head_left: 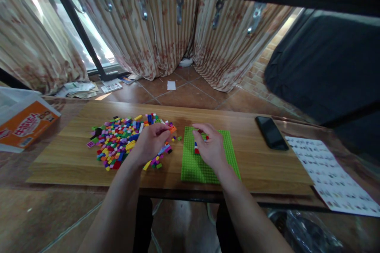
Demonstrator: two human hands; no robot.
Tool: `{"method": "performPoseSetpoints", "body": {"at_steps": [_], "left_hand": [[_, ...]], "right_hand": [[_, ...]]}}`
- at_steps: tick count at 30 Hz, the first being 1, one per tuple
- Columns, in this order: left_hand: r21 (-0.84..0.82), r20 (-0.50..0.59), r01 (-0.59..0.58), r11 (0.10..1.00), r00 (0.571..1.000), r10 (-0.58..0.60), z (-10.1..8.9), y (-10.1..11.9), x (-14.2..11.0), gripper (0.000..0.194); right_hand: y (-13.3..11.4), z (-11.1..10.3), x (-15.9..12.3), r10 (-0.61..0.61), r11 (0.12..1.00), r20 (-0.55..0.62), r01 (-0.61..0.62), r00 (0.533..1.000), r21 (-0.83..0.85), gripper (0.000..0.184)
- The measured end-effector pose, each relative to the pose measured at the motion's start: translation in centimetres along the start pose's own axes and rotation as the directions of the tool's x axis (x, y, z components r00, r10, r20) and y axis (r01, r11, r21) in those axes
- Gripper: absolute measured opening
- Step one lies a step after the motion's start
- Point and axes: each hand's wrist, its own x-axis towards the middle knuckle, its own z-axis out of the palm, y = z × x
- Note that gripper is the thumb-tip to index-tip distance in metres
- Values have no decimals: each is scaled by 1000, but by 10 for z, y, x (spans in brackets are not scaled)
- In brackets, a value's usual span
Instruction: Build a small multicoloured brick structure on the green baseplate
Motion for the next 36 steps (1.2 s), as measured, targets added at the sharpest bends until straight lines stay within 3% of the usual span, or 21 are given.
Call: {"method": "performPoseSetpoints", "body": {"at_steps": [5,13,19,24,36], "left_hand": [[-196,142,99,976,987,-71,43,10,0,16],[-243,189,258,935,958,-215,75,9,13,24],[-267,256,355,896,922,-289,83,7,15,23],[-257,249,386,886,912,-325,86,5,15,22],[-213,237,288,934,942,-236,78,0,12,26]], "right_hand": [[16,-25,0,23,998,64,-26,998,57,22],[32,-49,-3,35,999,181,-41,983,32,21],[29,-48,-7,20,996,320,10,947,-93,26],[29,-45,-7,-3,974,347,81,938,-212,21],[37,-38,-10,-56,961,320,138,946,-239,19]]}}
